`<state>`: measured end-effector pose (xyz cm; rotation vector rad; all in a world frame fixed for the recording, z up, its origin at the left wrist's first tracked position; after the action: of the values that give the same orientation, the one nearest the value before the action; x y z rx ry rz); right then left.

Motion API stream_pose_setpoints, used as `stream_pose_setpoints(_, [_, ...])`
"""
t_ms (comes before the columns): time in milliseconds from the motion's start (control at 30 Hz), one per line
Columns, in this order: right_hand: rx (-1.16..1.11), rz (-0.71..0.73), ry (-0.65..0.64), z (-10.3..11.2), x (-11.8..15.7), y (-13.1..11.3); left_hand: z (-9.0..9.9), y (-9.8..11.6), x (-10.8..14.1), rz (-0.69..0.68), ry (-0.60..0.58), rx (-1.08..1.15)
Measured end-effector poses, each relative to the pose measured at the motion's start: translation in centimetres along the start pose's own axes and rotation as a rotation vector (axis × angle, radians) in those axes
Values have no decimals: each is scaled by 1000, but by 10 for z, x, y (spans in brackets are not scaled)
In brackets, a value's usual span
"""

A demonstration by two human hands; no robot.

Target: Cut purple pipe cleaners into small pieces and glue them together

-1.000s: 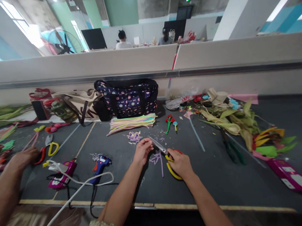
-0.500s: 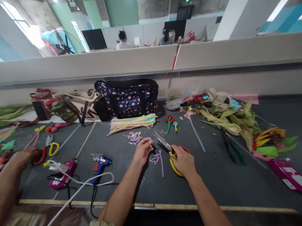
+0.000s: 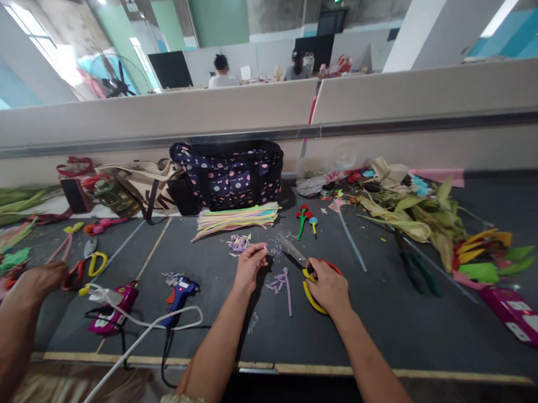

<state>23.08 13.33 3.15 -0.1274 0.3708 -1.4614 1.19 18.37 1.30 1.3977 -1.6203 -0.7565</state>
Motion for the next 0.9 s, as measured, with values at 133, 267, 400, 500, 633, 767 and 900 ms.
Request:
stream_pose_setpoints(133, [14,-19,-6,0,0,1,30,29,-6,-192,139,-117])
stream_pose_setpoints(267, [6,-31,-19,0,0,3,61,57,-5,-351,291,-366])
stream_pose_setpoints(400, [-9,-37,-20,0,0,4,72,70,-1,-407,387,-713])
stream_pose_setpoints(500, [-12,-44,-18,2,0,4,73,72,0,-414,418,-874])
stream_pose_setpoints(633, [-24,-62,-26,2,0,5,74,77,2,-476,456,-854])
stream_pose_setpoints(767, [-43,-68,-21,2,0,7,85,86,10,-595,554,-587])
stream_pose_setpoints(900, [-59,-68,-14,3,1,7,95,91,18,-661,665,-508])
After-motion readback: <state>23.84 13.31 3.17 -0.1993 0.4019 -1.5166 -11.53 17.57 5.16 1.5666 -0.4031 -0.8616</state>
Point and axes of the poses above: each hand's wrist, its own x-axis away from the middle knuckle, its own z-axis out of the back of the hand, y = z × x, the point moved 8 cm from there along -x, towards the middle knuckle, and after that the axes turned 5 degrees about -y, right-handed, at the moved point
